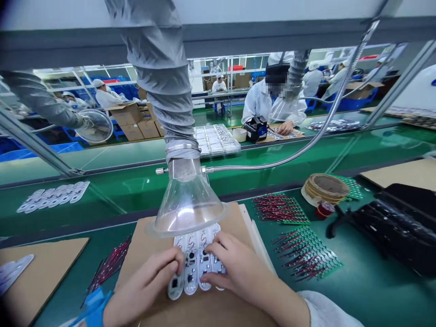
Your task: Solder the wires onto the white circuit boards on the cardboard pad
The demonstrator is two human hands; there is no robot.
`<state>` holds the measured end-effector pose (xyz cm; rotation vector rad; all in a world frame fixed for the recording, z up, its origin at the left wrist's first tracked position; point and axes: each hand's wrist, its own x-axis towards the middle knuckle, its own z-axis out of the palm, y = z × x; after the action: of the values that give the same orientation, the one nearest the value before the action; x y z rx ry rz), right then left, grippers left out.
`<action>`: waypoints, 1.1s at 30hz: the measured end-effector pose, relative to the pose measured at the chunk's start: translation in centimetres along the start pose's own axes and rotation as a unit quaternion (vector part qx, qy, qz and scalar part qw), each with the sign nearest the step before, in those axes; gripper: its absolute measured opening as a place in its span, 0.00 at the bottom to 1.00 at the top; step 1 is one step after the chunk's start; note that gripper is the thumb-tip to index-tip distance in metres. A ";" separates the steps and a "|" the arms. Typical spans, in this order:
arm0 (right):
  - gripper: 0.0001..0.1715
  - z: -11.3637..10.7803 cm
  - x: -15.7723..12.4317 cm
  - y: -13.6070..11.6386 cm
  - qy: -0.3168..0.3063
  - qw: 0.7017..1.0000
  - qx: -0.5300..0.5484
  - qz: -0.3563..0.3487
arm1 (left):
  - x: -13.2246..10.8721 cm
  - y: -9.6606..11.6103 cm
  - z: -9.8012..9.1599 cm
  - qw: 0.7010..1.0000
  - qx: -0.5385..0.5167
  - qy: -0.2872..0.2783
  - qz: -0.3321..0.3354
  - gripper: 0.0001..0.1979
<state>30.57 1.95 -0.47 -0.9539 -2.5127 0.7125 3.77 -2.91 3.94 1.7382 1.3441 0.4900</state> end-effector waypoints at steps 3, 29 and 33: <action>0.26 0.5 -0.4 -0.9 0.019 0.999 0.006 -0.039 | 0.0 -0.1 2.4 0.998 0.022 -0.048 0.024 0.23; 0.27 -9.3 -8.0 2.9 0.529 0.824 0.148 0.138 | 3.5 -8.2 -2.4 0.966 -0.014 0.256 -0.017 0.36; 0.27 -14.1 -16.9 6.1 0.707 0.673 0.100 0.190 | 3.8 -8.7 -2.0 0.957 -0.040 0.285 -0.033 0.41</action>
<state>52.52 -1.12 4.90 -1.2230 -0.8399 0.1183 -1.49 1.75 -2.70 1.5350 1.7396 1.0493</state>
